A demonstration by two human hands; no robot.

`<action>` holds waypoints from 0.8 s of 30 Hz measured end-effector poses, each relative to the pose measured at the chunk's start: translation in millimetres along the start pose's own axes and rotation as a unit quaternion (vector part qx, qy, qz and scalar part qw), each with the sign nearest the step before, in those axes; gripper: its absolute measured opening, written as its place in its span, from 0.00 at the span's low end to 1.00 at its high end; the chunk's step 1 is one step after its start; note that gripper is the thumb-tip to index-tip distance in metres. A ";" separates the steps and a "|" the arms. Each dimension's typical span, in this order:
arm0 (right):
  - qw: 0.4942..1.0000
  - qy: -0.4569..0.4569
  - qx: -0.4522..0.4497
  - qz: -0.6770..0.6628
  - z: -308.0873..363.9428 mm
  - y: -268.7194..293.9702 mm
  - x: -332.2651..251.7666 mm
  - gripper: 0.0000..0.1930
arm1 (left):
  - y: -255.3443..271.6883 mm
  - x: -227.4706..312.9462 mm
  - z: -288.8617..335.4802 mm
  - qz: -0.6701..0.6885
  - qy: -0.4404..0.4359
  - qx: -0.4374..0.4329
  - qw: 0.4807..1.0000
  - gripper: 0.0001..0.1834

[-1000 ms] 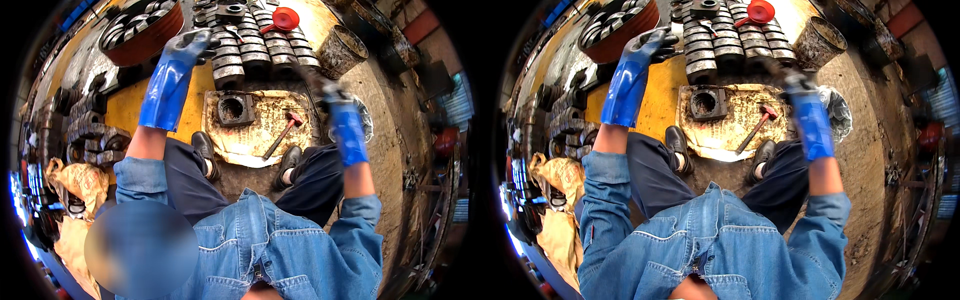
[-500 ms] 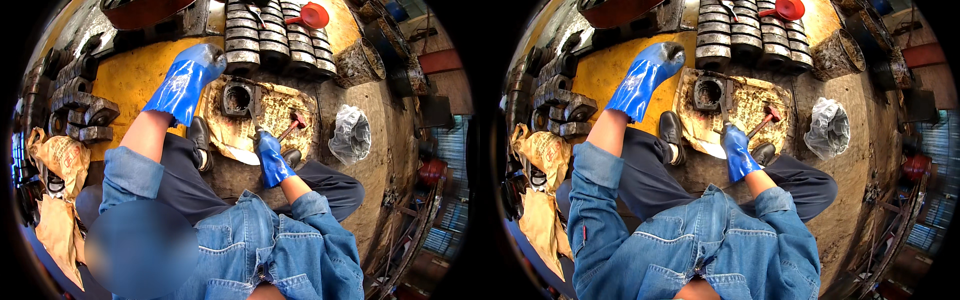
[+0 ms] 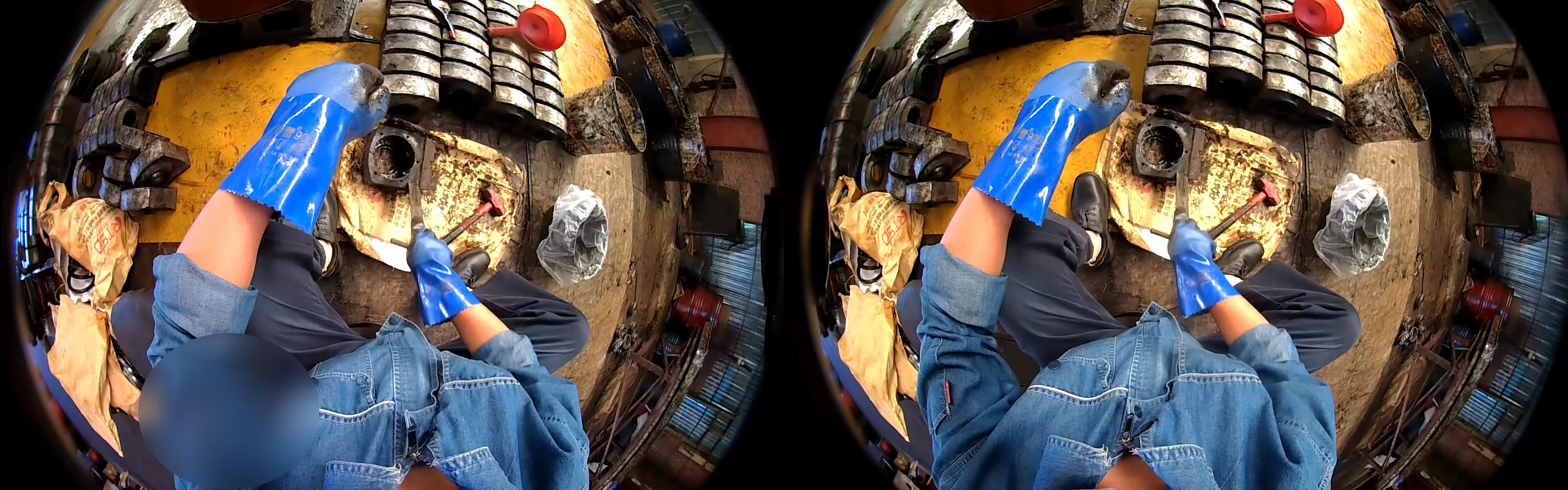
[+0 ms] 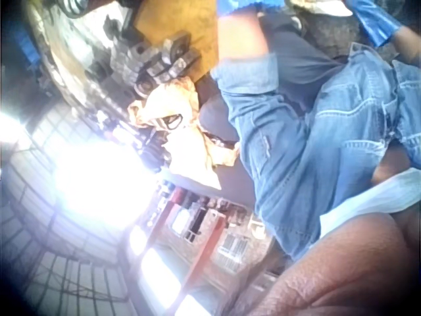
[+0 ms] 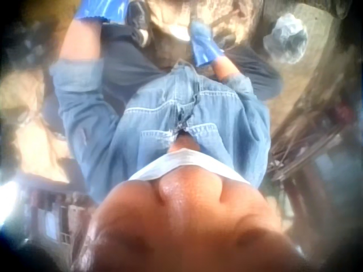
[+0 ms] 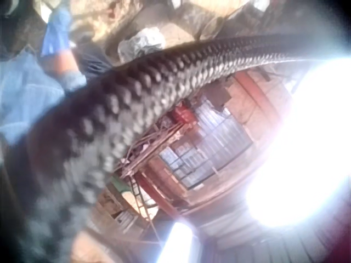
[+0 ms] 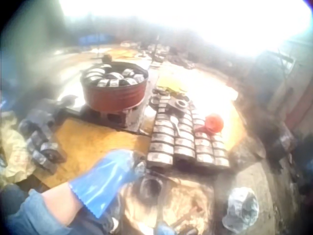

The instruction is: The person uses a scraper and a brush to remove debris and dirt from various metal industrial parts, picking them up and turning them over by hand while sitting on the floor.

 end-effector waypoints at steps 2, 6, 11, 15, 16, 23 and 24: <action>1.000 0.016 0.006 0.015 -14.3 -8.2 9.9 0.23 | -0.4 3.1 -3.8 0.005 -0.011 -0.001 1.000 0.18; 0.994 -0.033 -0.050 -0.088 -75.6 -0.3 38.3 0.19 | -8.7 15.5 -8.7 -0.013 -0.022 -0.004 1.000 0.17; 0.992 -0.030 -0.114 -0.038 -19.1 8.6 5.5 0.26 | -9.3 5.5 -5.8 -0.010 -0.015 -0.020 1.000 0.17; 0.991 -0.057 -0.093 -0.077 -50.7 5.5 20.1 0.23 | -8.3 15.7 -8.8 -0.007 -0.016 -0.022 1.000 0.17; 0.988 -0.069 -0.107 -0.088 -73.5 12.0 28.0 0.22 | -12.0 18.0 -10.3 -0.006 -0.017 -0.027 0.999 0.17; 0.982 -0.108 -0.062 -0.144 -125.9 58.2 48.5 0.21 | -6.3 10.1 -9.8 -0.007 -0.003 -0.029 1.000 0.18; 0.990 -0.056 0.016 -0.128 -104.4 63.9 33.8 0.20 | -5.7 -0.9 -6.5 -0.011 0.008 -0.032 0.999 0.18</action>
Point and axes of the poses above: each hand's wrist, its own z-axis away from the middle knuckle, its own y-axis out of the back of the hand, x = y × z, the point moved 3 cm from there along -z, towards the middle knuckle, and after that the axes turned 2 degrees about -z, right-handed, at the moved point
